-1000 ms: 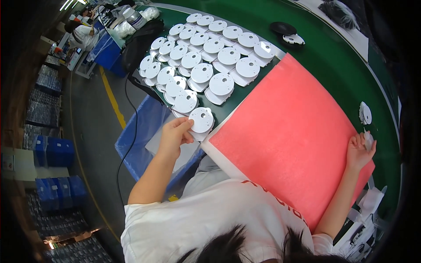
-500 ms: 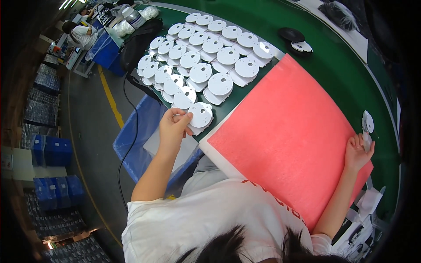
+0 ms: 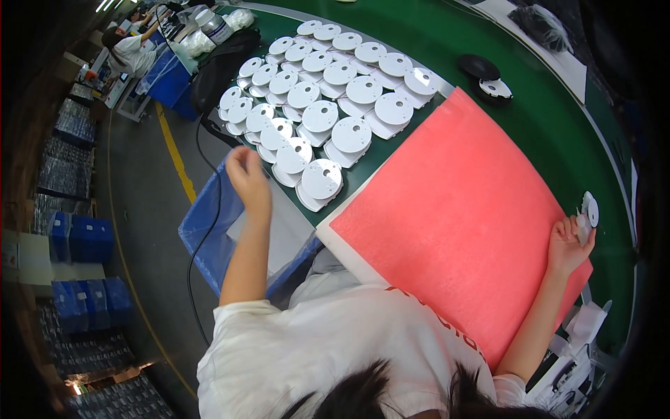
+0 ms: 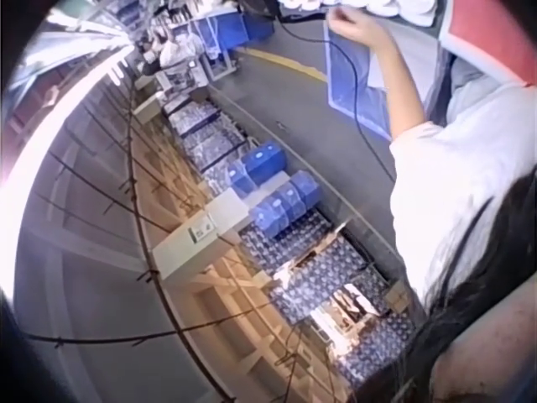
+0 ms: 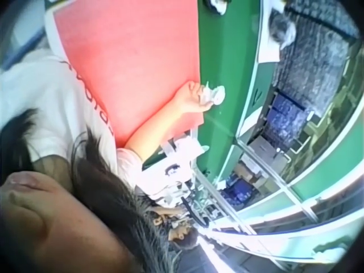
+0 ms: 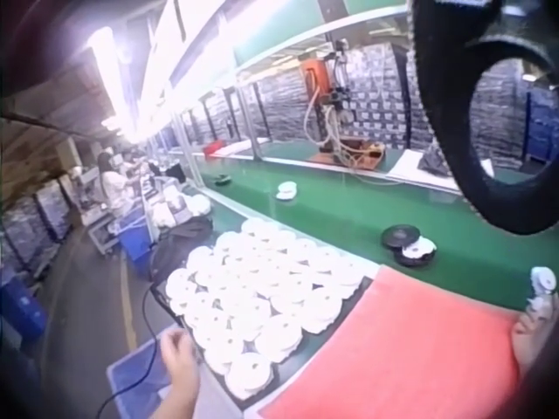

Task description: Assembling small electronic components by applying liquid from a squeeze bottle and organizing them on a tray.

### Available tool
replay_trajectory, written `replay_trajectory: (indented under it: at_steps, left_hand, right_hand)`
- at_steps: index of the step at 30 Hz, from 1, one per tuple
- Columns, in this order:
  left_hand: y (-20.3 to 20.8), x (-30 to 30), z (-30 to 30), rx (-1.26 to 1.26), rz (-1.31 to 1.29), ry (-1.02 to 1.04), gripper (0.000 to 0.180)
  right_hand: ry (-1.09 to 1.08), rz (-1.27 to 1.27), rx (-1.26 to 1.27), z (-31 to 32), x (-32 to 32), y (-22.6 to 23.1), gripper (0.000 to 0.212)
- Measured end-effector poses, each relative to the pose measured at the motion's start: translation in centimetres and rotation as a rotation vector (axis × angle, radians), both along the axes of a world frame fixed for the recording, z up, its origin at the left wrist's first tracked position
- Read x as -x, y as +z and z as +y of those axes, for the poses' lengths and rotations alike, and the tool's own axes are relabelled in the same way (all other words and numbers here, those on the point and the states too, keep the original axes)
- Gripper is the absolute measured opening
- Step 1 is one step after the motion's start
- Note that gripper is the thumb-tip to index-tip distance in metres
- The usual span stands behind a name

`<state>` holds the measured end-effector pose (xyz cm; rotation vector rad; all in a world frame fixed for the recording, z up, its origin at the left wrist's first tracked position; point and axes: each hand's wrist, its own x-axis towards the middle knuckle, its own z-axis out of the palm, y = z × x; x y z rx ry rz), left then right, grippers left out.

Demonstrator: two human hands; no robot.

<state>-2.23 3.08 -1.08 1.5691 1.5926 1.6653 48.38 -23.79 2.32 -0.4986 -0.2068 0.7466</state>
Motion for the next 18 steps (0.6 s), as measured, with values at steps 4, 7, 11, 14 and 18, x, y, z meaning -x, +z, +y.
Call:
replay_trajectory:
  at_steps: [4,7,11,14,18]
  left_hand:
    - [-1.2,2.4,7.6,-0.026,-0.222,0.099,0.041]
    - [-2.1,5.2,12.6,-0.039,-0.477,0.018,0.049]
    - [0.8,1.8,12.4,0.029,-0.782,-0.099,0.052]
    - [2.4,0.3,11.6,0.105,-0.918,-0.164,0.052]
    - [3.2,-0.4,10.9,0.107,-0.907,-0.109,0.049]
  right_hand:
    - [-0.039,0.038,0.039,0.1,0.3,0.4,0.034]
    - [-0.032,0.014,0.042,0.1,-0.1,-0.2,0.034]
    - [-0.030,0.001,0.023,-0.1,0.0,-0.2,0.033]
    - [-0.026,0.005,0.015,-0.1,-0.2,-0.4,0.032]
    - [0.004,0.006,-0.011,-0.1,-0.2,-0.3,0.032]
